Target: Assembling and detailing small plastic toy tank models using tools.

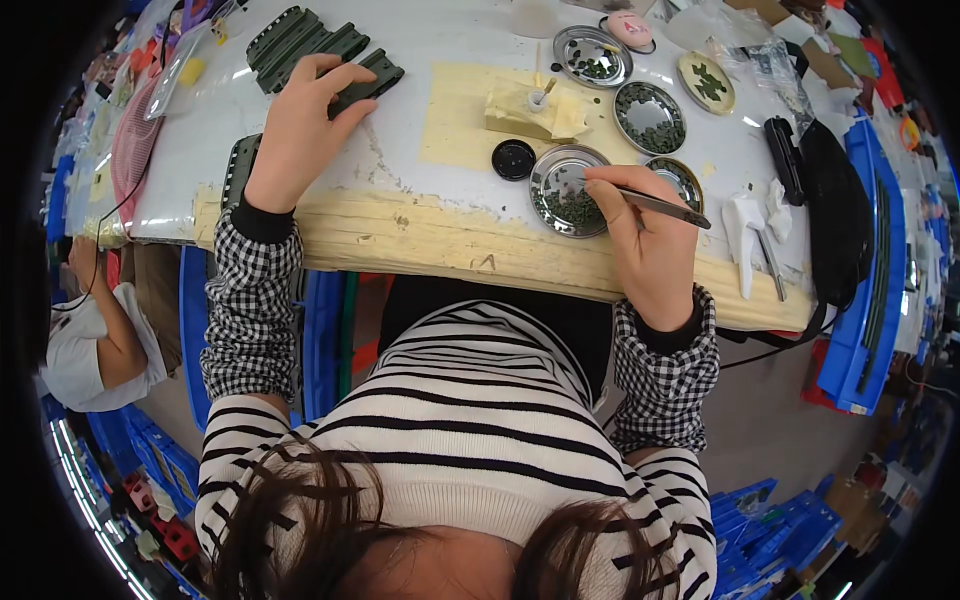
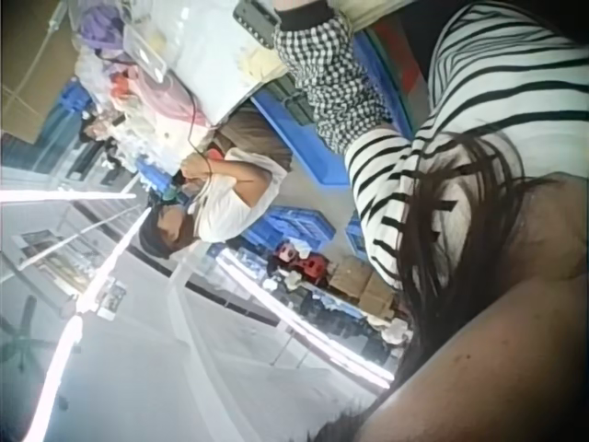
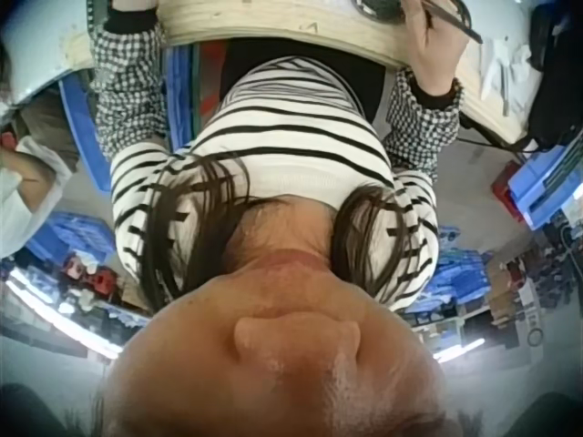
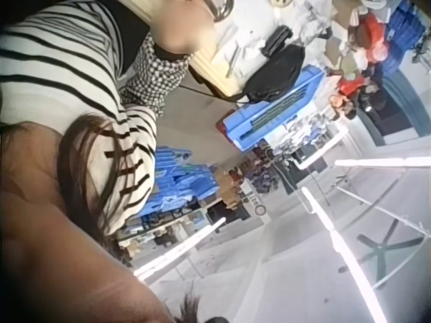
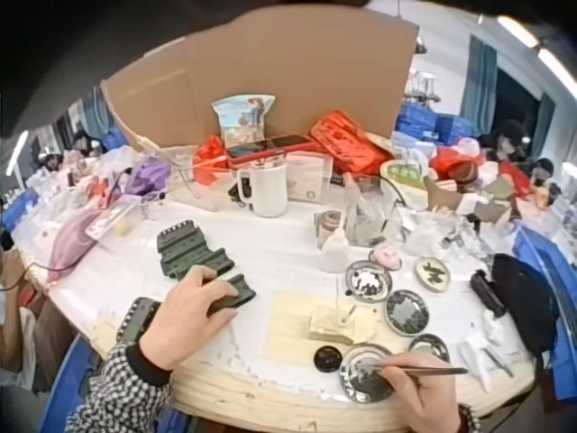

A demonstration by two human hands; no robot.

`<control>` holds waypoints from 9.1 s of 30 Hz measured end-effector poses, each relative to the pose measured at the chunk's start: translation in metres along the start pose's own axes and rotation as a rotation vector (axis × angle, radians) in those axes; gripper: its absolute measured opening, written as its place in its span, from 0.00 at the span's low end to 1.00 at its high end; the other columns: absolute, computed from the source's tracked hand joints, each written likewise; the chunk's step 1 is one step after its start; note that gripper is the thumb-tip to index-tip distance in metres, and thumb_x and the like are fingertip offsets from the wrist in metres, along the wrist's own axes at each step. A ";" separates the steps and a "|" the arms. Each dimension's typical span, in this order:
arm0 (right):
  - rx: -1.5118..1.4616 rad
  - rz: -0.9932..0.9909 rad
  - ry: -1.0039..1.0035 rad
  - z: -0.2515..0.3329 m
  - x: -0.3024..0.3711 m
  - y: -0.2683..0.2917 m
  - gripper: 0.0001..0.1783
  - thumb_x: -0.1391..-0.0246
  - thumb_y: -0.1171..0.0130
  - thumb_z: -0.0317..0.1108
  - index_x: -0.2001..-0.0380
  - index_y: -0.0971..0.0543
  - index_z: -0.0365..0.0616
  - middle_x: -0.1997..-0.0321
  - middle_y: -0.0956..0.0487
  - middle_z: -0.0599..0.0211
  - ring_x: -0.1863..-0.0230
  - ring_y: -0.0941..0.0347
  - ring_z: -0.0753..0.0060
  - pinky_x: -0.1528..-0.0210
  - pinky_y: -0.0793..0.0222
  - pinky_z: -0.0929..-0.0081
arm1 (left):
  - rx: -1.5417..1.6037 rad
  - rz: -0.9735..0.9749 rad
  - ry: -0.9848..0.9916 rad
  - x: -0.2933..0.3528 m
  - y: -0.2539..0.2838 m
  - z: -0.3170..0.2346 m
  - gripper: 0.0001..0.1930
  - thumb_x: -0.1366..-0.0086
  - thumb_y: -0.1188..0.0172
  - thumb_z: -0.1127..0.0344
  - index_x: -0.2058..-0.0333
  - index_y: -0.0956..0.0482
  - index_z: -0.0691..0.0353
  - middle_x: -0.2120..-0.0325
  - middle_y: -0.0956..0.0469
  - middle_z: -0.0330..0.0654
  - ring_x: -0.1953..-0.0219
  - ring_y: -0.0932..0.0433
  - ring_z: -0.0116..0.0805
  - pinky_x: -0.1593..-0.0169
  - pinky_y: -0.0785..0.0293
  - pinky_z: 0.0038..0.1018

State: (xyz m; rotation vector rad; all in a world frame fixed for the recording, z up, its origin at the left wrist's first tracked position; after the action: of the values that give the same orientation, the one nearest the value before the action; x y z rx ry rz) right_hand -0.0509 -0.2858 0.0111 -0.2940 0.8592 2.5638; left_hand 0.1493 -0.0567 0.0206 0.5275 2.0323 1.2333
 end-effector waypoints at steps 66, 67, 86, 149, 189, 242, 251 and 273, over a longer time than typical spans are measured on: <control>-0.301 0.207 0.272 0.083 -0.021 -0.039 0.07 0.44 0.43 0.28 0.65 0.19 0.37 0.66 0.18 0.63 0.66 0.25 0.66 0.60 0.31 0.74 | 2.057 0.387 0.634 0.080 -0.069 -0.115 0.16 0.25 0.59 0.57 0.60 0.30 0.65 0.58 0.25 0.46 0.55 0.22 0.34 0.48 0.21 0.36; -0.282 0.206 0.303 0.085 -0.021 -0.039 0.07 0.44 0.43 0.27 0.65 0.19 0.37 0.66 0.18 0.63 0.65 0.25 0.66 0.60 0.31 0.74 | 2.060 0.387 0.632 0.080 -0.068 -0.115 0.16 0.26 0.59 0.57 0.60 0.30 0.65 0.58 0.25 0.46 0.55 0.22 0.34 0.48 0.21 0.36; -0.337 0.036 0.223 0.066 -0.018 -0.032 0.09 0.38 0.48 0.28 0.63 0.20 0.34 0.66 0.19 0.63 0.67 0.26 0.71 0.62 0.30 0.76 | 1.970 0.227 0.582 0.077 -0.058 -0.107 0.21 0.27 0.56 0.64 0.39 0.44 0.60 0.49 0.30 0.52 0.51 0.23 0.42 0.48 0.22 0.37; -0.255 0.192 0.252 0.085 -0.011 -0.048 0.07 0.42 0.44 0.28 0.64 0.19 0.37 0.67 0.21 0.60 0.65 0.25 0.65 0.60 0.30 0.74 | 1.961 0.022 0.917 0.092 -0.057 -0.066 0.24 0.35 0.48 0.73 0.41 0.41 0.62 0.50 0.29 0.54 0.47 0.25 0.48 0.46 0.23 0.37; -0.101 0.097 0.407 0.099 0.014 -0.041 0.11 0.46 0.42 0.23 0.58 0.22 0.37 0.55 0.21 0.52 0.62 0.20 0.60 0.62 0.23 0.73 | 2.184 0.036 0.826 0.092 -0.061 -0.082 0.23 0.34 0.49 0.73 0.42 0.39 0.56 0.51 0.27 0.49 0.48 0.26 0.45 0.45 0.25 0.39; 0.085 0.031 0.438 0.073 0.000 -0.015 0.13 0.53 0.36 0.36 0.66 0.19 0.39 0.67 0.20 0.62 0.67 0.27 0.62 0.63 0.31 0.70 | 1.666 0.306 0.555 0.079 -0.054 -0.097 0.11 0.27 0.54 0.63 0.59 0.30 0.65 0.47 0.30 0.47 0.53 0.22 0.36 0.52 0.23 0.27; 0.228 0.076 0.767 0.116 0.009 -0.044 0.16 0.59 0.37 0.38 0.67 0.19 0.41 0.65 0.20 0.66 0.67 0.25 0.64 0.69 0.29 0.69 | 1.614 0.315 0.413 0.080 -0.064 -0.103 0.11 0.26 0.56 0.63 0.61 0.28 0.64 0.61 0.25 0.38 0.59 0.29 0.21 0.57 0.30 0.20; -0.318 0.110 0.290 0.083 0.000 -0.039 0.13 0.39 0.46 0.35 0.58 0.21 0.36 0.61 0.21 0.57 0.65 0.26 0.69 0.60 0.29 0.76 | 1.993 0.196 0.521 0.081 -0.070 -0.108 0.13 0.29 0.50 0.61 0.60 0.24 0.67 0.63 0.20 0.46 0.59 0.20 0.34 0.54 0.23 0.26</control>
State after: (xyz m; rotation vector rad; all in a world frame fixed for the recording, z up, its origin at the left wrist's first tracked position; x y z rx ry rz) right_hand -0.0389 -0.2068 0.0555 -0.7470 0.5693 2.8024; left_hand 0.0158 -0.1021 -0.0356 1.2697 3.0812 -1.2055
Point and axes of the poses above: each hand's wrist, its own x-axis away from the middle knuckle, its own y-axis out of the back of the hand, z = x × y, the point moved 9 cm from there along -x, towards the middle knuckle
